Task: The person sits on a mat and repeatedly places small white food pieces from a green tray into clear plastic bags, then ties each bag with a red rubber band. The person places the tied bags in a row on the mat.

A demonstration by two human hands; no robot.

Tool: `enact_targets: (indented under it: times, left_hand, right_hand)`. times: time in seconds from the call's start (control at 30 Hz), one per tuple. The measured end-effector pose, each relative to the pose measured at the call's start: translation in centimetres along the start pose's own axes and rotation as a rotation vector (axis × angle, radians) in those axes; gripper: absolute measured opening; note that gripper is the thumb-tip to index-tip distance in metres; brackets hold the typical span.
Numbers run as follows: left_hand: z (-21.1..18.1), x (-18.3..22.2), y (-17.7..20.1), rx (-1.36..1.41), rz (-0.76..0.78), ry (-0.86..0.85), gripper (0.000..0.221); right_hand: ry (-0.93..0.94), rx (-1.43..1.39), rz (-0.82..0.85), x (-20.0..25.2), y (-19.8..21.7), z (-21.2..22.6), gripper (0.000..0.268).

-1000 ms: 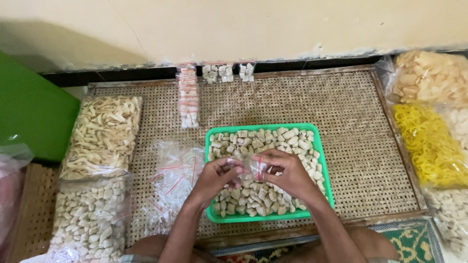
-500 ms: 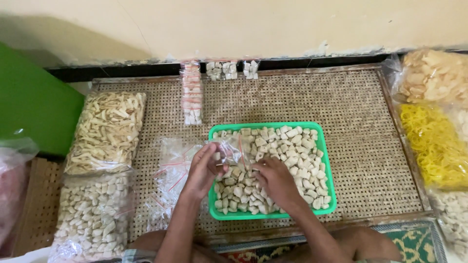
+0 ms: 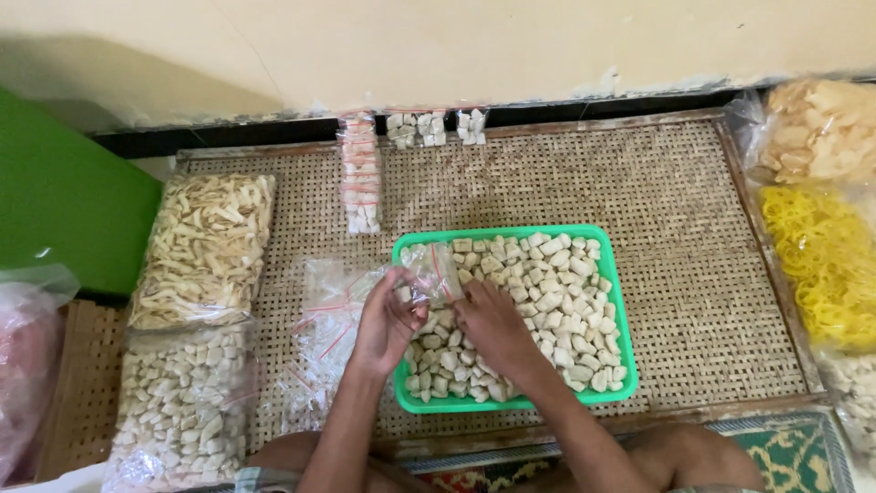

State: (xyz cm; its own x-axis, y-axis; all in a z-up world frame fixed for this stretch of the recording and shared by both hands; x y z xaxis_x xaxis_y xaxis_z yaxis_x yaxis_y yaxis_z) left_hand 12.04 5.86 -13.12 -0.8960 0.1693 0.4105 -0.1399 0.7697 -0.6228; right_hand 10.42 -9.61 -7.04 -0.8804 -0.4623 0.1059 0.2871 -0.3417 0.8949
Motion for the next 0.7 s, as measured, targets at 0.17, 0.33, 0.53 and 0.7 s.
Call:
enact_targets:
  times: [0.17,0.33,0.53,0.7]
  left_hand:
    - [0.1,0.4,-1.3,-0.038,0.03,-0.004,0.024]
    - [1.5,0.9,-2.0,-0.011,0.08,0.009,0.019]
    - [0.1,3.1,-5.9,-0.228,0.248,0.004,0.021]
    - [0.5,3.0,-6.5,-0.157,0.432,-0.029,0.013]
  right_hand:
    - [-0.239,-0.614,-0.23,3.1,1.2,-4.1,0.011]
    - [-0.518,-1.27,-0.763,8.2,6.8,-3.8,0.018]
    - [-0.488,-1.334,-0.816,9.3,8.0,-2.1,0.02]
    - [-0.418,-1.139,-0.901,10.0,8.8,-1.5,0.02]
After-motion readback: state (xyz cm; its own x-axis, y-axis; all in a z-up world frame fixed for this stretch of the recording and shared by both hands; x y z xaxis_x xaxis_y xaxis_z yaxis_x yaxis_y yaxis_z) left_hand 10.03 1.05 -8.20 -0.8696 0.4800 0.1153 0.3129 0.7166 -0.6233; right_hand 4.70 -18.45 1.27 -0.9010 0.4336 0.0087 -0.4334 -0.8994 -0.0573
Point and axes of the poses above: each hand's wrist, its own x-axis away from the middle knuckle, its own y-axis out of the back of the hand, z = x × y, the point moved 7 cm from there along -x, towards the middle knuckle, and after that the axes turned 7 degrees about -x, right-handed, at the moved point
